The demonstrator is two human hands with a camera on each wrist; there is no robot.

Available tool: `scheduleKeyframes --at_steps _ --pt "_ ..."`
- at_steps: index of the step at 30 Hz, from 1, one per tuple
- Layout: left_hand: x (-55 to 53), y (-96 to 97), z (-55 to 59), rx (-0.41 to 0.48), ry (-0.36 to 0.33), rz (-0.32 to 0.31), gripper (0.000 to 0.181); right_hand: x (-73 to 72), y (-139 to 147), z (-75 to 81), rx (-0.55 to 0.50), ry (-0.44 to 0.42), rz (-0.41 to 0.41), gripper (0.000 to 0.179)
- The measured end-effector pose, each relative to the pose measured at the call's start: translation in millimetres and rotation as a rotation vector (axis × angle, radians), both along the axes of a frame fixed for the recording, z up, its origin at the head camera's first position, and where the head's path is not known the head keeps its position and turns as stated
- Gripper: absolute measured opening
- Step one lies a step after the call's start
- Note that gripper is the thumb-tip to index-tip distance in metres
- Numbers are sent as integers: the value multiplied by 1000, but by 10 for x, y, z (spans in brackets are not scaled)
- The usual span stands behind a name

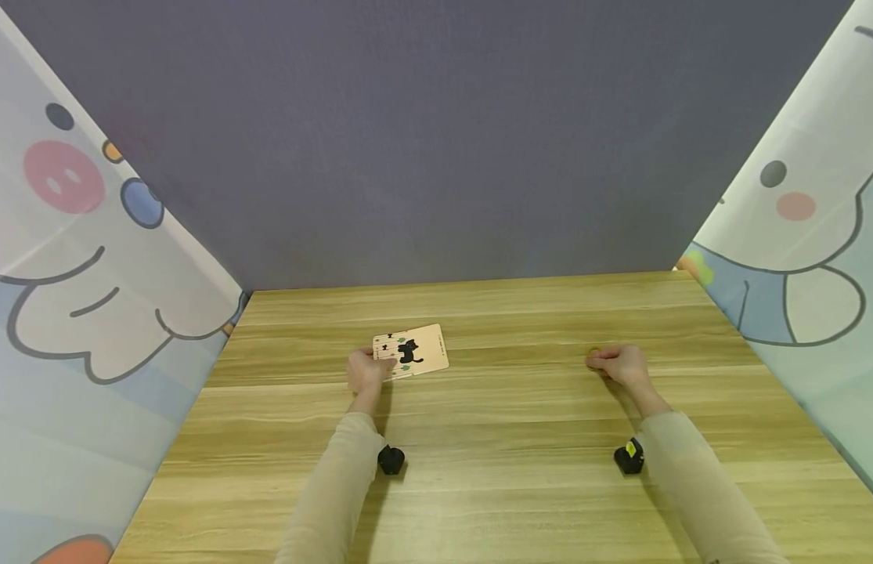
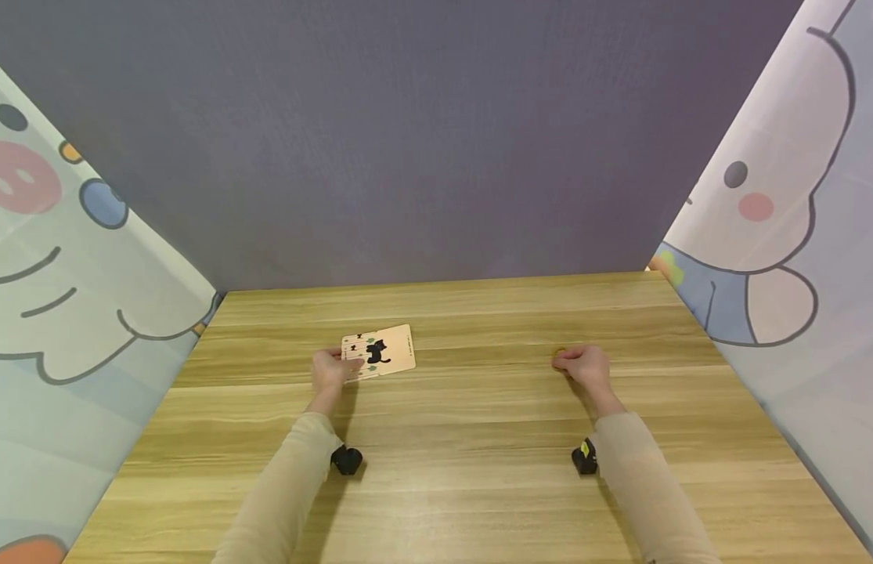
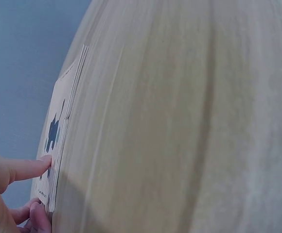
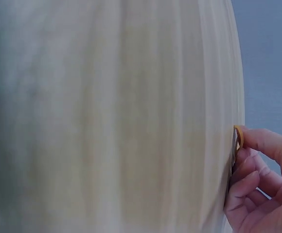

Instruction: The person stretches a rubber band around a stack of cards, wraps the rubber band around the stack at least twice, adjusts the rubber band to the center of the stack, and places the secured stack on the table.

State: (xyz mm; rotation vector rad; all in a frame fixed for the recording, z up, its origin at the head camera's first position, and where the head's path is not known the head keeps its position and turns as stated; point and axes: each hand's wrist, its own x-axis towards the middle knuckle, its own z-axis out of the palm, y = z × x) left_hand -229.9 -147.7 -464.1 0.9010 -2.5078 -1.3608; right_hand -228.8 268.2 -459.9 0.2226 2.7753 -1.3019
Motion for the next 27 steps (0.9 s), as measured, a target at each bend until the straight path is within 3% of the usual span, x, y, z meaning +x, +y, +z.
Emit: scheduleKeyframes --at_steps 8,18,27 --pt "-7 10 4 -16 -18 14 43 13 1 0 -41 -34 34 28" --pt "-13 23 21 -11 -6 -6 45 11 -22 -9 -80 0 -5 24" --pt "-27 14 12 -29 -14 -11 48 5 -50 13 -237 12 -15 20"
